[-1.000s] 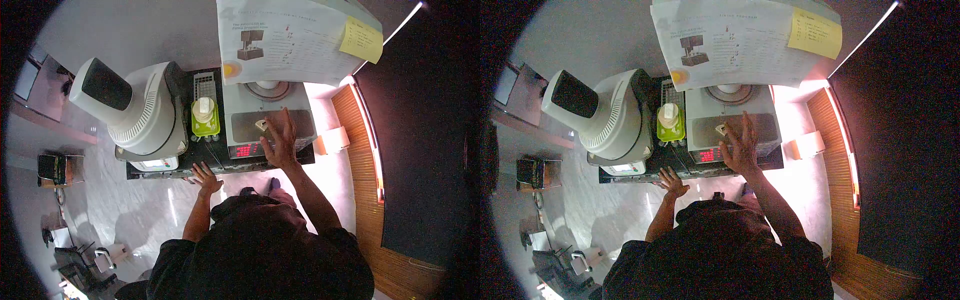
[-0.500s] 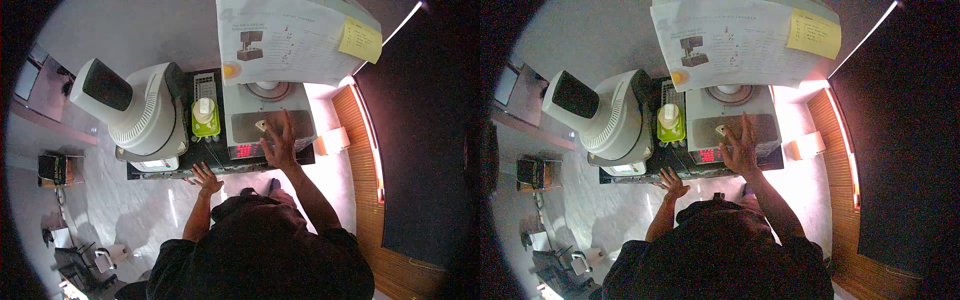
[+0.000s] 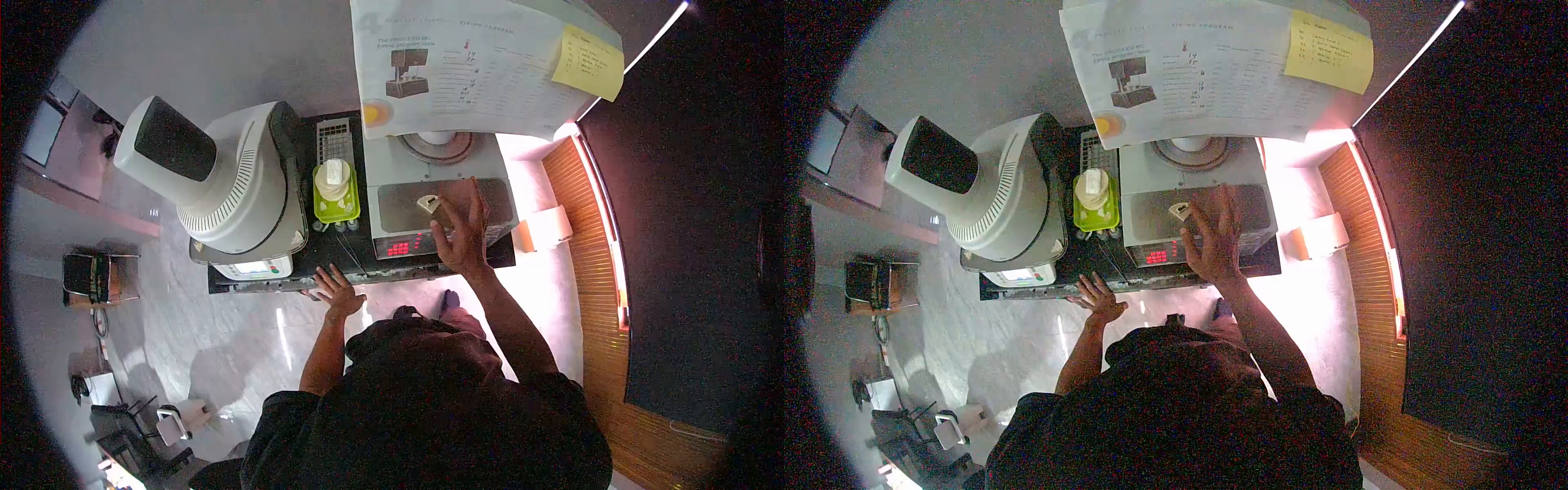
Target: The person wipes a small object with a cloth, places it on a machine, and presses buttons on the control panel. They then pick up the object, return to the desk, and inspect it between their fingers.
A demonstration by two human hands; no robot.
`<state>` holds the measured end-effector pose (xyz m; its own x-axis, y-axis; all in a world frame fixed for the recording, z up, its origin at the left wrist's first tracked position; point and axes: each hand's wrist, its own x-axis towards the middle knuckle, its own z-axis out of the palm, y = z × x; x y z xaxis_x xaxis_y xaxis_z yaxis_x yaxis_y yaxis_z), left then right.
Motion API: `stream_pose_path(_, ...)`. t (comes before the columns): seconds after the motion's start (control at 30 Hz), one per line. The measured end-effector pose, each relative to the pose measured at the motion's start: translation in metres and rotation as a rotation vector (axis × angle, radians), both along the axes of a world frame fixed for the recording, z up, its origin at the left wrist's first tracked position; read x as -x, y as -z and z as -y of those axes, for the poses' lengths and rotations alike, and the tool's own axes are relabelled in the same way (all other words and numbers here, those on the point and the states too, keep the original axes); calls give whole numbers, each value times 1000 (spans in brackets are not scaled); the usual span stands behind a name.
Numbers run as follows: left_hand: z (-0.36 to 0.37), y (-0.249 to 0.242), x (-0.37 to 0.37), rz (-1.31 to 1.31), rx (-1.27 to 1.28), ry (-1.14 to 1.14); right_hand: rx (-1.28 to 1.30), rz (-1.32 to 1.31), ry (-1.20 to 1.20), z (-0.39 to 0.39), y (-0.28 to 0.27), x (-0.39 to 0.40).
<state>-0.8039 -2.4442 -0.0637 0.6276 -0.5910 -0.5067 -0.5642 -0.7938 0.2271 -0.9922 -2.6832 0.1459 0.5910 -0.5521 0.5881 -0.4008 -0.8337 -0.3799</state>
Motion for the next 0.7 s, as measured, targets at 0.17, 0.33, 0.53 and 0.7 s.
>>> stream_pose_path(0.17, -5, 15, -2, 17, 54, 6, -2, -19, 14, 0, 0, -2)
stream_pose_path(0.33, -6, 23, -2, 74, 86, 16, -8, -27, 0, 0, -3, -2)
stream_pose_path(0.53, -2, -4, 1, 4, 32, -7, -38, 5, 13, 4, -3, -3)
stream_pose_path(0.7, -3, 9, 1, 41, 57, 3, -15, -28, 12, 5, -2, -3)
